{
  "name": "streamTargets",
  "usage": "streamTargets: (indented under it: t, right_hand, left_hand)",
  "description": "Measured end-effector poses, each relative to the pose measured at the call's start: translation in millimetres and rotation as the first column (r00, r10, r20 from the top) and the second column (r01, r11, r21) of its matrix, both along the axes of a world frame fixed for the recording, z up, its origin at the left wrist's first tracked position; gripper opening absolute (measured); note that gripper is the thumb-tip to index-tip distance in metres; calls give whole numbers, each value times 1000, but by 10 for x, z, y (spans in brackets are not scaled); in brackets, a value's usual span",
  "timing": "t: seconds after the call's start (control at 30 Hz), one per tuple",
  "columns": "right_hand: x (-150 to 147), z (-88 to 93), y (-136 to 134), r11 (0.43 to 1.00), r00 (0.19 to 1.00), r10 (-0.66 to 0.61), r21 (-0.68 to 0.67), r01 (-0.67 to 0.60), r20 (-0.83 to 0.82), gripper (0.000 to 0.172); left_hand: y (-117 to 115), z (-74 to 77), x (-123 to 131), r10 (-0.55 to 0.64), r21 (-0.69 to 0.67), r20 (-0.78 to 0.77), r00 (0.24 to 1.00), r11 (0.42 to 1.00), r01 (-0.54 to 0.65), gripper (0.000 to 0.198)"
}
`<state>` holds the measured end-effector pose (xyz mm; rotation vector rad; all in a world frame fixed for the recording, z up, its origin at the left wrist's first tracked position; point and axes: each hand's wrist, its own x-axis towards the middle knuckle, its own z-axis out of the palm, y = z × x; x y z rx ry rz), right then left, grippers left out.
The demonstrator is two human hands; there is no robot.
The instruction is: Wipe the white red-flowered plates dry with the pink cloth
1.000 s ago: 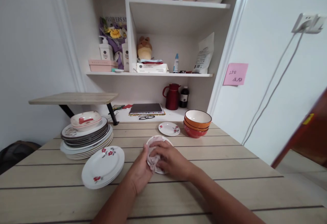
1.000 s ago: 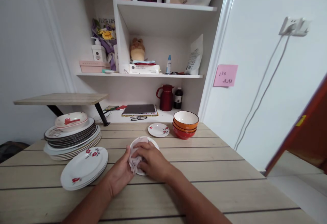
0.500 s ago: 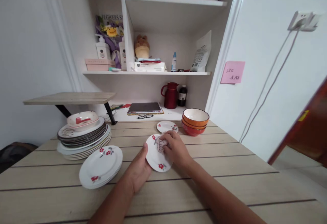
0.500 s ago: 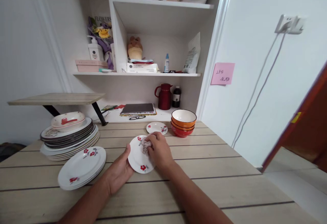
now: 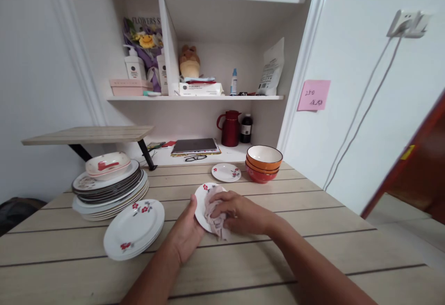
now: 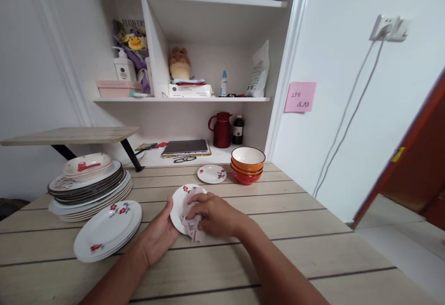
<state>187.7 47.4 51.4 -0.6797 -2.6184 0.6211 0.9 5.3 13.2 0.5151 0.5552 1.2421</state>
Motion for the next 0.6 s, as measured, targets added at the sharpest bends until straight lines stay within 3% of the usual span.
streamTargets:
  t: [0.1,0.27,0.37,0.47,0.53,0.6]
  right_hand:
    - [70,12,43,993,999,-26,-118,31,43,43]
    - [85,39,9,964,960,-225,-108,245,166,38]
    - [14,45,-72,981,968,-137,-104,162,210,37]
    - [-155,-27,-109,992,995,-104,-78,104,-2,39]
    - [-290,-105,-74,984,969,-178,-26,176,-170,43]
    - [-385,-178,7,962,945,-218,110,250,-244,41]
  left_hand:
    - [0,6,4,19,-4,-13,1000,1000,-19,58]
    - [-10,7,13,56,-21,-34,998,998,-57,55]
    - [-13,-4,12,10,-20,-34,999,1000,-11,53]
    - [-4,-28,6,-67,2,-10,998,998,67,56]
    - [7,-46,5,-77,35,10,997,996,76,56]
    - [15,-57,11,-27,63,27,999,998,25,52]
